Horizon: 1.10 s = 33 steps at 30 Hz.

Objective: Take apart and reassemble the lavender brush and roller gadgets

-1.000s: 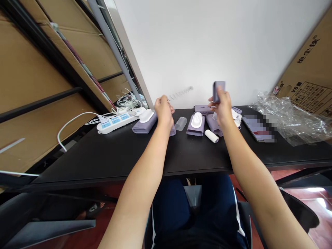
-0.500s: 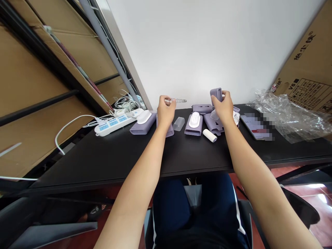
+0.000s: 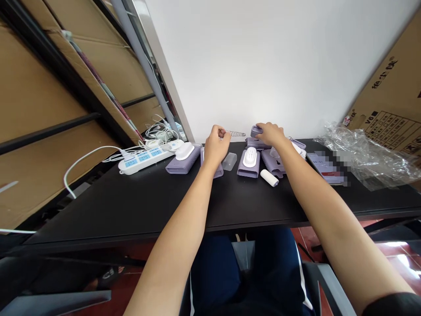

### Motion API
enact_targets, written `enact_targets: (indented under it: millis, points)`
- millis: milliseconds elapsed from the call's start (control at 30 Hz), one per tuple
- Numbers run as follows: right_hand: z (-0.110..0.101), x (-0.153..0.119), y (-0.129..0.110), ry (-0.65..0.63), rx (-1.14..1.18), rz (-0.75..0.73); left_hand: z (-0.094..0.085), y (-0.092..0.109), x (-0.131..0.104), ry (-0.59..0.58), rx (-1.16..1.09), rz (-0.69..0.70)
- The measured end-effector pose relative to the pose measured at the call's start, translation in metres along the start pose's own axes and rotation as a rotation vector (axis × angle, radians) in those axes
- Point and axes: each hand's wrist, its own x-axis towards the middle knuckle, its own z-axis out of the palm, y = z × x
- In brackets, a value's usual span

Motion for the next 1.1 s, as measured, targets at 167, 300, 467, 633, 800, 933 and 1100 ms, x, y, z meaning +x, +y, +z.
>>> enact_targets:
  millis: [167, 300, 467, 633, 800, 933, 1100]
  points:
    - [0.009, 0.004, -0.004, -0.18, -0.097, -0.036, -0.001, 0.002, 0.0, -0.01, -0.049, 0.004]
    - [0.001, -0.014, -0.008, -0.057, -0.002, -0.211, 0.005, 0.001, 0.003, -0.044, -0.153, -0.01]
    - [-0.018, -0.027, -0.009, -0.043, 0.116, -0.4, 0.013, -0.006, 0.007, -0.126, -0.333, -0.032]
    - [-0.024, -0.019, 0.011, -0.053, -0.017, -0.246, 0.009, -0.012, 0.012, 0.034, -0.335, -0.179]
    - [-0.021, -0.01, 0.027, -0.175, -0.11, -0.113, 0.007, -0.011, 0.013, 0.102, -0.325, -0.157]
    - [-0.02, -0.009, 0.03, -0.222, -0.107, -0.079, 0.006, -0.005, 0.008, 0.063, -0.241, -0.133]
    - [-0.027, -0.014, 0.033, -0.191, -0.048, -0.112, 0.003, 0.001, 0.003, 0.065, -0.201, -0.082]
